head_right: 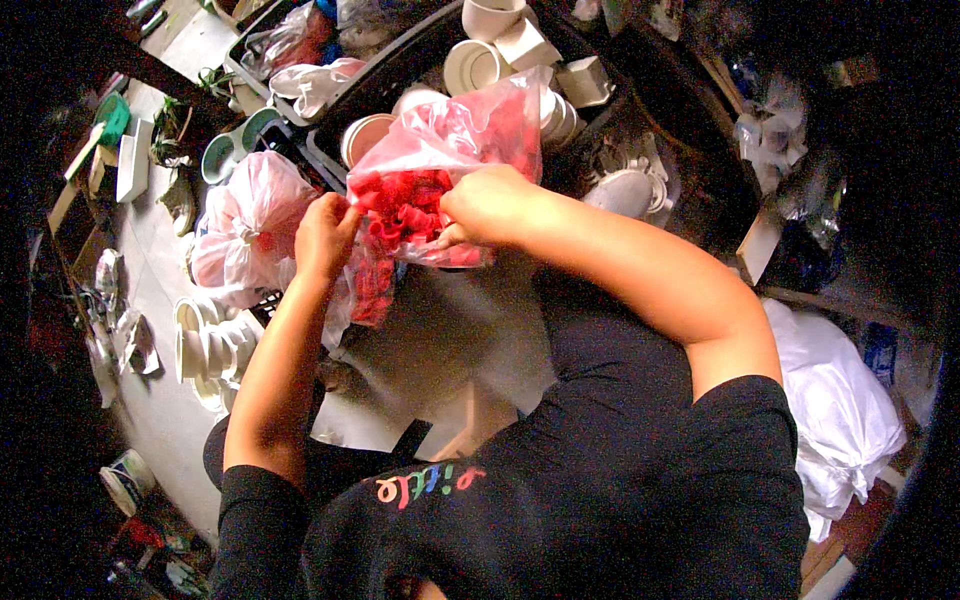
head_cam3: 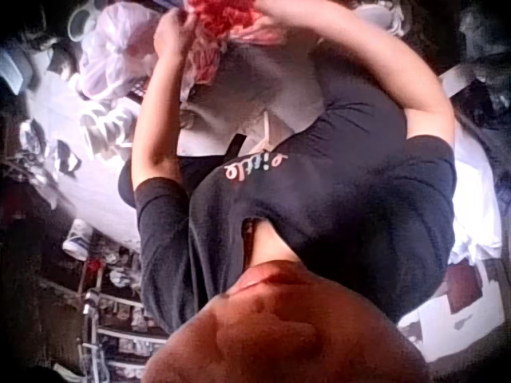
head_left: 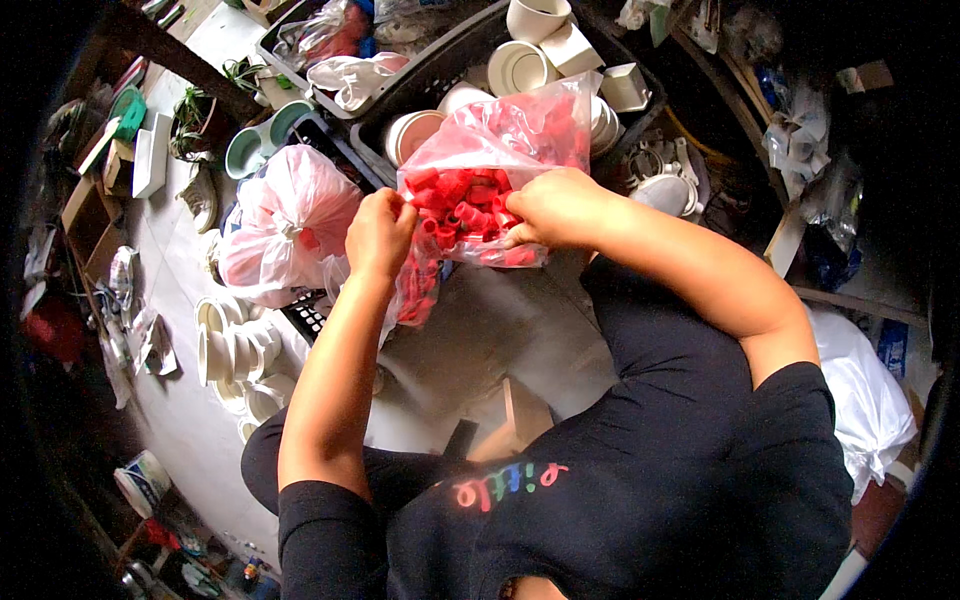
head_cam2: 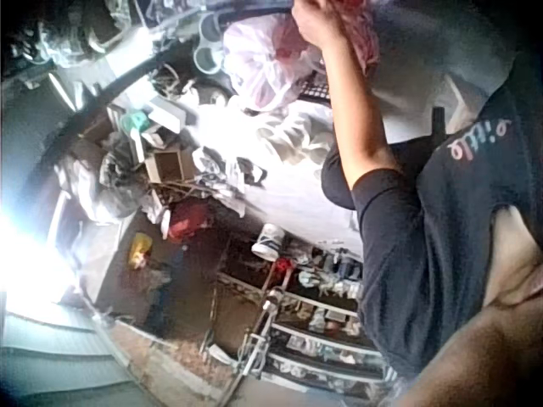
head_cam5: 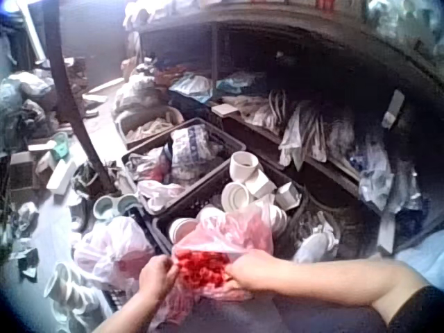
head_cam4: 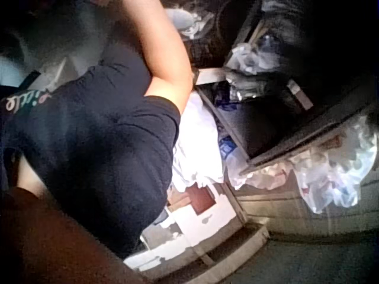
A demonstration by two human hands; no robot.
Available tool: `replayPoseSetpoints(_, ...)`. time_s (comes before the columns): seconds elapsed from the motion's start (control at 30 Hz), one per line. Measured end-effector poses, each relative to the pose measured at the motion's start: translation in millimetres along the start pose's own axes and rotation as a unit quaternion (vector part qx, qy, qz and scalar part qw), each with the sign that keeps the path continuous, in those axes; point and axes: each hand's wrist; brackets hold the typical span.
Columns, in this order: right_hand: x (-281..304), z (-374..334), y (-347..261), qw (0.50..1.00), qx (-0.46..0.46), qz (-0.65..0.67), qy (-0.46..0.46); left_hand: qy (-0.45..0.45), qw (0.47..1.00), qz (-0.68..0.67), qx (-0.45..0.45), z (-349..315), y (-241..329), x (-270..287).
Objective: The person sits on the floor and repeatedly picks up red plastic pipe fittings from a bag, connects two pieces together by hand, and places the assembled pair into a second bag. The process is repeated for multiple fittings.
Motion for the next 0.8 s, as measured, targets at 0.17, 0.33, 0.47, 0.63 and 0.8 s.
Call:
replayPoseSetpoints(0.17, 10, 29, -11, 0.989, 0.027, 0.038, 0.143, 0.020, 0.997, 0.030, -0.061, -7, 3, -3)
replayPoseSetpoints(0.33, 5, 136, -37, 0.944, 0.148, -0.026, 0.293, 0.041, 0.996, 0.029, -0.075, -6, -10, -16)
replayPoseSetpoints(0.47, -14, 180, -33, 0.974, 0.104, -0.041, 0.195, 0.011, 0.999, -0.018, -0.036, -7, 5, -10)
replayPoseSetpoints(0.63, -12, 173, -21, 0.950, 0.123, 0.032, 0.287, 0.055, 0.991, -0.118, 0.003, -7, 0, -20)
replayPoseSetpoints(0.8, 32, 134, -30, 0.850, 0.057, 0.422, 0.309, 0.091, 0.961, -0.258, 0.036, -6, -33, -38)
Point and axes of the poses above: each hand's wrist, its own z-axis towards the middle knuckle, its own x-axis out of the back of the hand, y = z × x, and after that the axes turned 2 degrees about -x, right-handed
